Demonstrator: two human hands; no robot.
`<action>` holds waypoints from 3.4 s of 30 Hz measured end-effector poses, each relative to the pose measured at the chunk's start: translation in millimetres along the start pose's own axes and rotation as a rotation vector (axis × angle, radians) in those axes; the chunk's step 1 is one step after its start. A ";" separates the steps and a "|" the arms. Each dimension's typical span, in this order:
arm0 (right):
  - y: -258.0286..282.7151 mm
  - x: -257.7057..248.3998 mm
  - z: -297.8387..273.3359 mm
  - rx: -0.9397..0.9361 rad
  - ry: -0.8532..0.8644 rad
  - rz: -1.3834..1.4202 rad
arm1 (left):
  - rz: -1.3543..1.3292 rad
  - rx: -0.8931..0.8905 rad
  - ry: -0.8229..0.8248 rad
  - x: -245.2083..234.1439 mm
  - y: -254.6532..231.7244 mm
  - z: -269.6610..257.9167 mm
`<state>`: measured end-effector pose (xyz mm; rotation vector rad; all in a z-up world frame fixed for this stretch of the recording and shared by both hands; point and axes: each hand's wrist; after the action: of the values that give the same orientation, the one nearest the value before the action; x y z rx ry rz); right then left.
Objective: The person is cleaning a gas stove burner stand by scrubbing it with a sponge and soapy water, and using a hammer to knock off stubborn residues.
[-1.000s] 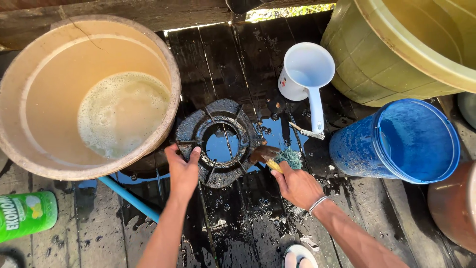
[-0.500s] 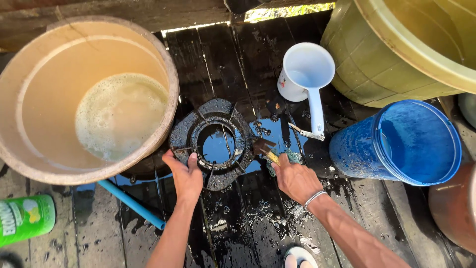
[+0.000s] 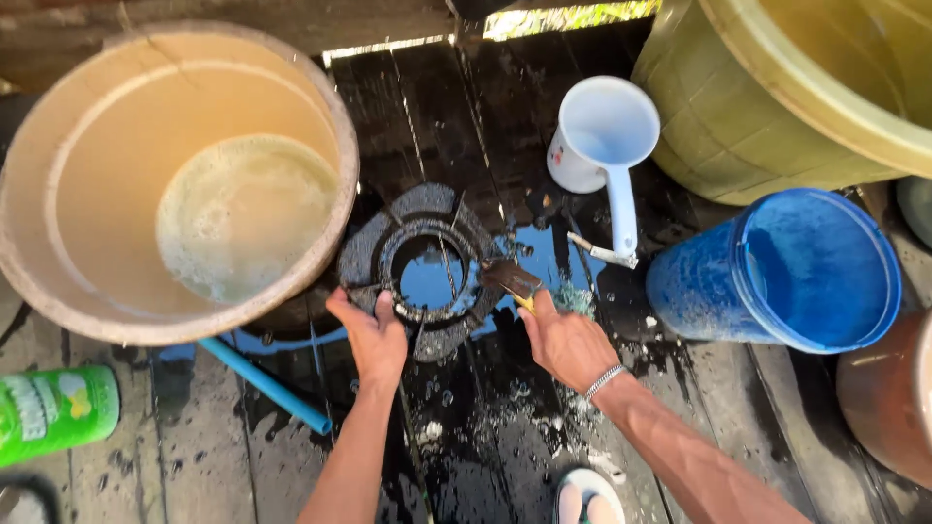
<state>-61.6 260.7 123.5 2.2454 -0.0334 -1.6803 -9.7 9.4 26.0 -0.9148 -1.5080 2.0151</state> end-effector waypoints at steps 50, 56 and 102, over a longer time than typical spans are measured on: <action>-24.2 -19.4 25.1 0.302 -0.005 0.164 | 0.143 -0.290 -0.110 8.3 -4.6 -7.8; -19.0 -27.4 26.0 0.371 0.002 0.284 | 0.356 -0.255 -0.034 -9.0 20.6 4.4; -6.3 -45.9 15.8 0.274 0.090 0.722 | 0.620 0.287 0.447 -11.4 -63.0 -28.5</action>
<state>-91.4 272.6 160.5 2.0998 -0.9762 -1.2239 17.2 38.4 83.8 -1.7110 -0.7181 2.1359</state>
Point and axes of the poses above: each hand's wrist, its own z-axis towards the middle knuckle, its own x-axis out of the palm, y = z × x, and after that the axes turned 11 degrees about x, right-handed
